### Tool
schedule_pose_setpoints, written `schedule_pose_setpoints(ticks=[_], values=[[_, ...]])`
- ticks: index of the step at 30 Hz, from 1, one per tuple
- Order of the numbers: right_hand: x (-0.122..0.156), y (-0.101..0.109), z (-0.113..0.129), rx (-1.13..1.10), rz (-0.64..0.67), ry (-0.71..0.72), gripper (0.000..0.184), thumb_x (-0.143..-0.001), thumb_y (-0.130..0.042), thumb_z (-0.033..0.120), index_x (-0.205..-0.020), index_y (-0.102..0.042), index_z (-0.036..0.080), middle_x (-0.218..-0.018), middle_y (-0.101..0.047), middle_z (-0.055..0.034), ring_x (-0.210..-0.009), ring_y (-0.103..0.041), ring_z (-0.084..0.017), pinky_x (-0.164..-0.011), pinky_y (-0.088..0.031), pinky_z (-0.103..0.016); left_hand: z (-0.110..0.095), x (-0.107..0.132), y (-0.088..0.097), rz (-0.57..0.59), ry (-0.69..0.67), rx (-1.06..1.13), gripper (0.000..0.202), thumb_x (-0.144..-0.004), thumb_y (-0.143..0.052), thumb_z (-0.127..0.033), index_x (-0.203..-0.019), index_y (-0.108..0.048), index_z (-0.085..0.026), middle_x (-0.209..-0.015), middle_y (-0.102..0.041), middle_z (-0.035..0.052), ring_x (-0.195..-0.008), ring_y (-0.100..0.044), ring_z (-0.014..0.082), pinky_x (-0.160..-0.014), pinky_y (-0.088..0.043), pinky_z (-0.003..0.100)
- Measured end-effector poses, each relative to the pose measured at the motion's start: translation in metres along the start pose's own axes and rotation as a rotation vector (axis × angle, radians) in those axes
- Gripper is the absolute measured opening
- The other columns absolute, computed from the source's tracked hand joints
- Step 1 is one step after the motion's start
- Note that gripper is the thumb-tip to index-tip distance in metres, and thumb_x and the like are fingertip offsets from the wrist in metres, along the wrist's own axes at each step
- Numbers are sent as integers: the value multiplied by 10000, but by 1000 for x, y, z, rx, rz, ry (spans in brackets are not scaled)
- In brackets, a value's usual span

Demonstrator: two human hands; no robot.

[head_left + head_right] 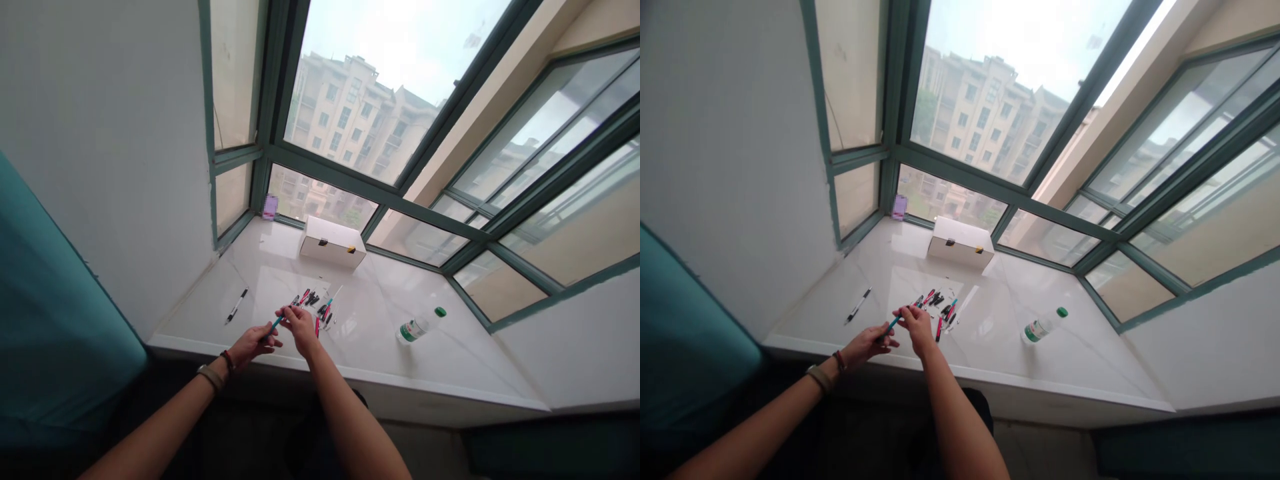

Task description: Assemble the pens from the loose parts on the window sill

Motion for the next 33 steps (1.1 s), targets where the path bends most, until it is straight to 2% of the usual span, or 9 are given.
schedule_pose_setpoints(ticks=[5,7,10,15,19,23,25,28,33], values=[[12,-17,67,-14,199,25,317,-780,-684,427,-908,-661,138,-876,-707,-95,-829,-658,-183,-812,-506,-330,-28,44,-67,234,15,434,255,-868,-561,-435,-852,-509,-186,-487,-288,-95,-558,-533,97,-596,-429,226],[17,-21,84,-41,205,25,322,-786,-683,428,-919,-655,136,-875,-709,-94,-802,-660,-179,-803,-511,-335,-39,54,-88,356,7,488,249,-905,-500,-424,-829,-481,-189,-490,-213,-103,-422,-373,57,-491,-352,197],[27,-23,97,-75,168,17,316,-783,-687,439,-893,-637,147,-875,-711,-86,-758,-660,-175,-763,-523,-338,-48,60,-106,372,-61,446,293,-914,-465,-458,-796,-454,-190,-496,-183,-105,-389,-238,38,-440,-274,181],[44,-17,102,-42,140,36,296,-784,-685,428,-876,-623,154,-919,-713,-97,-827,-658,-191,-747,-523,-321,-42,55,-112,178,-181,180,354,-865,-511,-519,-760,-430,-191,-498,-249,-106,-391,-219,32,-404,-199,170],[47,-12,89,23,21,55,312,-779,-673,456,-859,-622,158,-908,-717,-99,-855,-654,-194,-699,-520,-286,-32,47,-107,-46,-314,-109,375,-848,-479,-556,-730,-415,-207,-483,-262,-105,-374,-211,46,-386,-182,188],[48,-15,72,61,-84,85,338,-774,-665,481,-841,-618,153,-860,-718,-98,-766,-657,-183,-643,-523,-283,-34,57,-97,-373,-554,-604,315,-862,-475,-489,-743,-511,-200,-527,-416,-50,-458,-385,89,-466,-261,218],[52,-19,72,60,-81,89,333,-778,-664,478,-835,-616,154,-853,-717,-94,-757,-656,-180,-658,-525,-291,-36,66,-94,-438,-608,-728,284,-870,-476,-458,-769,-544,-203,-567,-464,-33,-507,-434,102,-496,-284,224],[62,-25,85,-28,58,48,325,-792,-661,467,-908,-626,166,-935,-711,-100,-856,-656,-192,-729,-520,-314,-38,75,-96,-339,-558,-618,292,-878,-457,-474,-802,-531,-202,-549,-431,-47,-473,-407,92,-468,-286,214],[70,-26,110,-61,249,-5,379,-792,-677,447,-1064,-637,187,-1023,-694,-99,-911,-642,-189,-757,-499,-313,-40,78,-107,94,-296,-217,337,-864,-458,-534,-931,-496,-205,-605,-483,-57,-422,-426,77,-428,-376,216]])
Point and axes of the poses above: each hand's wrist, its own x-axis away from the middle knuckle, its own y-axis out of the back of the hand, z = x × y, the point moved 2 cm from there along -x, towards the middle knuckle
